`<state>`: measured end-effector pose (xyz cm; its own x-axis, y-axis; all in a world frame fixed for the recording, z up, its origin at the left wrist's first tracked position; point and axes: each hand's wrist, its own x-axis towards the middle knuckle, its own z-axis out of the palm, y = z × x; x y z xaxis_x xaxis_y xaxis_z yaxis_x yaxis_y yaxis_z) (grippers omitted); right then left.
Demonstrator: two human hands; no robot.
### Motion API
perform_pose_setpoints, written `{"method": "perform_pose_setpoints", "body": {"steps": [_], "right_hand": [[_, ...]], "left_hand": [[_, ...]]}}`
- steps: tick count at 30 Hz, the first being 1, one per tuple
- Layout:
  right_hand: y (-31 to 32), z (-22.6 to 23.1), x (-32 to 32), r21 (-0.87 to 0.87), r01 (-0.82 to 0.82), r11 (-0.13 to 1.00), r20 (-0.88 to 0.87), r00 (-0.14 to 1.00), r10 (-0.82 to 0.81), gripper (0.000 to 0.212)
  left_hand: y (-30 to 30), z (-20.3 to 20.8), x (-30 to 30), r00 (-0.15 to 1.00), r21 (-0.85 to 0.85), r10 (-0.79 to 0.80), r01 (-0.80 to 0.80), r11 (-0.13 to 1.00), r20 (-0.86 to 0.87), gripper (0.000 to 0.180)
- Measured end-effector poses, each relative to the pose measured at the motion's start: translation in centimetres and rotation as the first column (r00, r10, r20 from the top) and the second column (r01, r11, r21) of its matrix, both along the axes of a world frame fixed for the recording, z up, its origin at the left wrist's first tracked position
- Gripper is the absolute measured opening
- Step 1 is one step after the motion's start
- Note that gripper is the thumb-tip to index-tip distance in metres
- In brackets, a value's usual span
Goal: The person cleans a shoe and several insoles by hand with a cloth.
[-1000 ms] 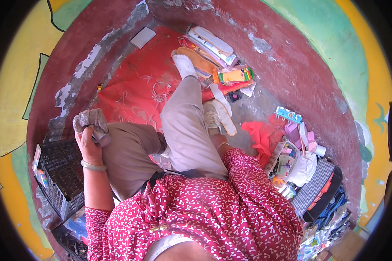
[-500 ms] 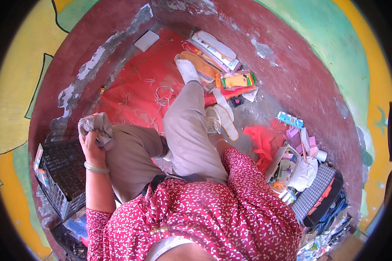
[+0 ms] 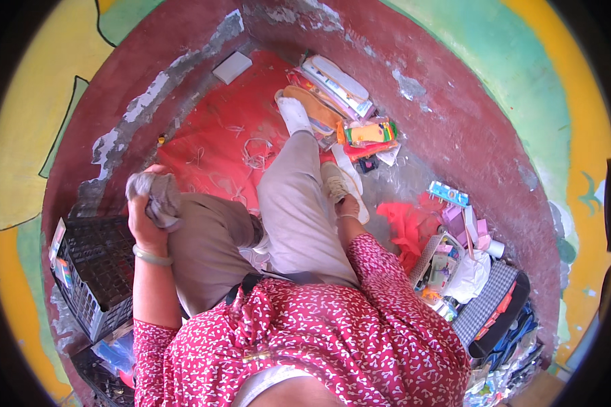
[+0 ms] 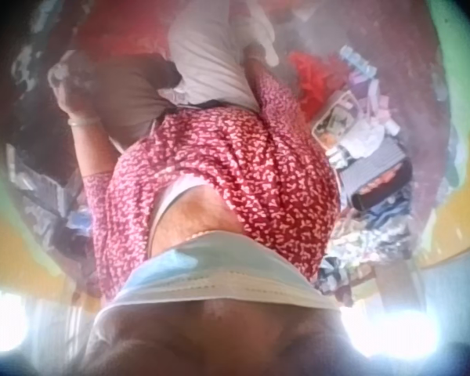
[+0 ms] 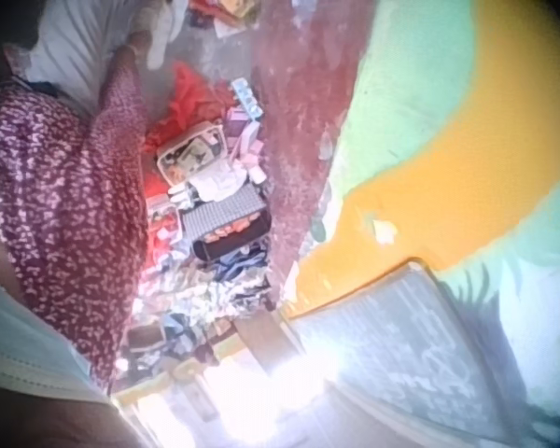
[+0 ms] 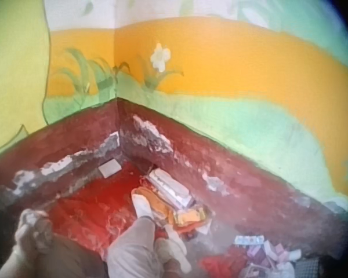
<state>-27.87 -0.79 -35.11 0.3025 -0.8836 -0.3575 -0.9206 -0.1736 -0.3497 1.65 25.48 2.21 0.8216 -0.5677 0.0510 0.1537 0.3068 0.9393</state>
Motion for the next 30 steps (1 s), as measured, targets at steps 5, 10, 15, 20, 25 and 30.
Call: {"method": "perform_pose_setpoints", "body": {"steps": [5, 10, 15, 20, 25, 30], "right_hand": [[-4.8, 11.5, 3.0, 0.769, 0.047, 0.637, 0.639, -0.092, -0.764, 0.029], [-6.0, 30.9, 8.1, 0.639, -0.357, 0.681, 0.73, 0.005, -0.683, 0.033], [-1.1, 38.8, 13.3, 0.557, -0.675, 0.483, 0.676, 0.031, -0.736, 0.032], [7.3, 41.9, 15.2, 0.591, -0.695, 0.409, 0.648, 0.108, -0.754, 0.033], [10.2, 42.1, 14.7, 0.481, -0.606, 0.634, 0.836, 0.097, -0.541, 0.022], [12.0, 42.3, 14.7, 0.27, -0.558, 0.785, 0.963, 0.153, -0.222, 0.014]], "left_hand": [[-1.9, 0.8, 0.5, 0.978, 0.221, 0.068, -0.023, 0.975, -0.199, 0.035], [-5.3, 1.2, 0.6, 0.941, 0.229, -0.318, 0.337, 0.913, -0.114, 0.021], [-9.1, 1.6, -1.6, 0.877, -0.028, -0.472, 0.472, 0.881, -0.093, 0.066], [-7.3, -0.1, -1.3, 0.774, -0.243, -0.61, 0.567, 0.787, -0.169, 0.068], [-5.2, -0.3, -1.2, 0.759, -0.221, -0.608, 0.568, 0.793, -0.232, 0.062], [-3.3, -0.1, -0.8, 0.726, -0.191, -0.626, 0.597, 0.779, -0.285, 0.06]]}}
